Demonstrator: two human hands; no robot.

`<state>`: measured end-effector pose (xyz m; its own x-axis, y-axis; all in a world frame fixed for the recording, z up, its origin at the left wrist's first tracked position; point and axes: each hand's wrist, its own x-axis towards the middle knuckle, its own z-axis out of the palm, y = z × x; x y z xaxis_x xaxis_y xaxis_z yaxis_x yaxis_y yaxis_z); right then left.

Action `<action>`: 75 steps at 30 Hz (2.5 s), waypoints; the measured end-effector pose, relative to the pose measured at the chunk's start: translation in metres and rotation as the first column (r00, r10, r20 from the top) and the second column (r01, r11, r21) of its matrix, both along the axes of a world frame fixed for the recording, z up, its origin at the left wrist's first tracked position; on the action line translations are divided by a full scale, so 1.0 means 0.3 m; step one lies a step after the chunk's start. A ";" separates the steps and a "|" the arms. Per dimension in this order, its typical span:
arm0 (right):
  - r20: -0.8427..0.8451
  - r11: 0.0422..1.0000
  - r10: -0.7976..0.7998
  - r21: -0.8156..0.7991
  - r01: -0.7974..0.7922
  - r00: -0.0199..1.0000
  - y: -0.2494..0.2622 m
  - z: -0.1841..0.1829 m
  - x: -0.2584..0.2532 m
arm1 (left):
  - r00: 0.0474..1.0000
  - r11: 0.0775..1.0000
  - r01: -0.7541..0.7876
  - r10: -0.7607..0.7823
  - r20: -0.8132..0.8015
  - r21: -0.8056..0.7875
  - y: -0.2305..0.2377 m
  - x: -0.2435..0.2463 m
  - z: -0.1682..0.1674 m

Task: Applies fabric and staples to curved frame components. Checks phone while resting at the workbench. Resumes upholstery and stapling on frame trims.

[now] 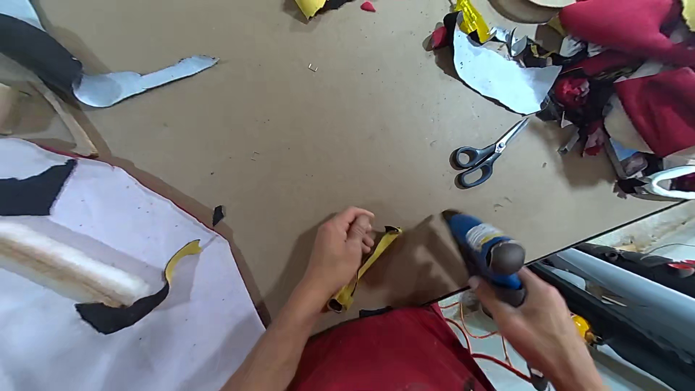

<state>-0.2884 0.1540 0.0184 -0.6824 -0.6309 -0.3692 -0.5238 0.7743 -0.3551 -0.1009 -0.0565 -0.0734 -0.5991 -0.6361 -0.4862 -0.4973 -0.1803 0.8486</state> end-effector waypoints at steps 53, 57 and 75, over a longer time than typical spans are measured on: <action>0.604 0.574 0.214 -0.714 0.402 0.768 -0.121 0.051 0.152 | 0.741 0.989 0.144 -0.121 -0.660 -0.020 0.250 0.244 0.194; 0.691 0.543 0.296 -0.690 0.479 0.659 -0.126 0.021 0.133 | 0.944 0.782 -0.124 -0.098 -0.316 -0.611 0.290 0.215 0.235; -0.009 0.717 0.643 -0.346 -0.606 0.766 -0.293 -0.318 0.194 | 0.983 0.494 0.131 0.047 0.176 -0.860 0.247 0.194 -0.068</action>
